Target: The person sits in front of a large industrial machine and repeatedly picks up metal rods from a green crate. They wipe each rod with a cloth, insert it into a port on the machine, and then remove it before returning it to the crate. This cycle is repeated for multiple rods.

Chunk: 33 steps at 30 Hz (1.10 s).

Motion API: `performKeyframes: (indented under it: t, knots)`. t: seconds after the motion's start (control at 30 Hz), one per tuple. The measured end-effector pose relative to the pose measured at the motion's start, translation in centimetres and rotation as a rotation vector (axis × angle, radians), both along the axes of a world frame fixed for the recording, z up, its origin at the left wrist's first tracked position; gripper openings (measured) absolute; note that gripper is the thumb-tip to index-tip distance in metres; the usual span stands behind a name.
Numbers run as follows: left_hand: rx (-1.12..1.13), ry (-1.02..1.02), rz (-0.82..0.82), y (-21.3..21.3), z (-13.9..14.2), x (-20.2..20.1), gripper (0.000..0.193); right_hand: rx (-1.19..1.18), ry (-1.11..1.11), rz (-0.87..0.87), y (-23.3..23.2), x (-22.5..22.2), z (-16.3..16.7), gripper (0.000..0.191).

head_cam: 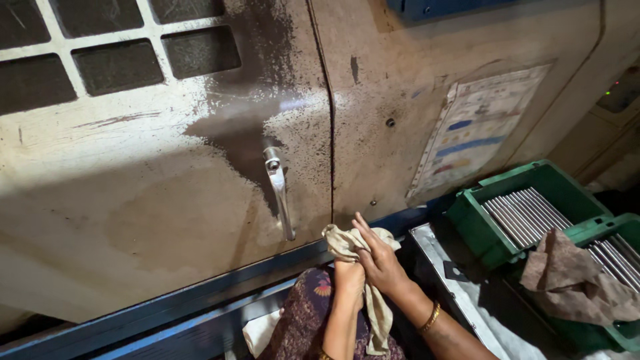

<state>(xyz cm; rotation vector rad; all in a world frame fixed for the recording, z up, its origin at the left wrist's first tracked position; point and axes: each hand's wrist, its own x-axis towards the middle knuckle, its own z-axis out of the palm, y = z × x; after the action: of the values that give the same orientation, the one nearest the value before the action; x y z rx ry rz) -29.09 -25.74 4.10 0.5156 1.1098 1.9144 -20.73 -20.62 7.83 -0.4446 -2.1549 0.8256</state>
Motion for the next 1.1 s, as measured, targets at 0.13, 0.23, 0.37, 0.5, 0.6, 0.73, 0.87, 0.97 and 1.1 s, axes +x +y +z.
performKeyframes:
  t: [0.13, 0.23, 0.37, 0.5, 0.6, 0.73, 0.87, 0.97, 1.1]
  knots:
    - [-0.061, -0.001, 0.114, 0.7, -0.2, 0.5, 0.036, -0.070, 0.042, -0.056, 1.8, 0.4, -1.0, 0.072]
    - [0.006, 0.078, 0.170, 0.9, -0.5, 0.5, 0.034, -0.089, 0.092, -0.161, 4.8, 2.0, -1.4, 0.067]
    - [-0.054, 0.243, 0.128, 1.1, -2.0, -0.5, 0.025, -0.581, 0.112, -0.146, 7.3, 4.1, -2.1, 0.066]
    - [0.208, 0.226, -0.100, 2.2, -3.9, 0.0, 0.042, -1.676, 0.552, 0.947, 5.1, 5.3, -3.3, 0.070]
    - [-0.264, 1.372, 0.266, 3.4, -4.3, 0.7, 0.070, -1.524, 0.390, 0.487, 3.8, 4.6, -3.8, 0.076]
    - [-0.239, 1.228, 0.159, 3.5, -3.3, 1.4, 0.094, -1.133, 0.174, 0.192, 5.1, 3.9, -4.1, 0.053]
    - [-0.082, 0.794, -0.042, 0.7, -2.5, 1.9, 0.109, -1.161, 0.434, -0.072, 8.4, 5.0, -4.7, 0.024]
    - [-0.095, 0.752, -0.054, 0.3, -2.1, 2.0, 0.079, -0.936, 0.491, -0.171, 11.6, 6.5, -4.3, 0.020]
    - [-0.086, 0.738, -0.102, 0.4, -1.9, 2.4, 0.053, -0.899, 0.524, -0.368, 13.8, 8.0, -3.3, 0.045]
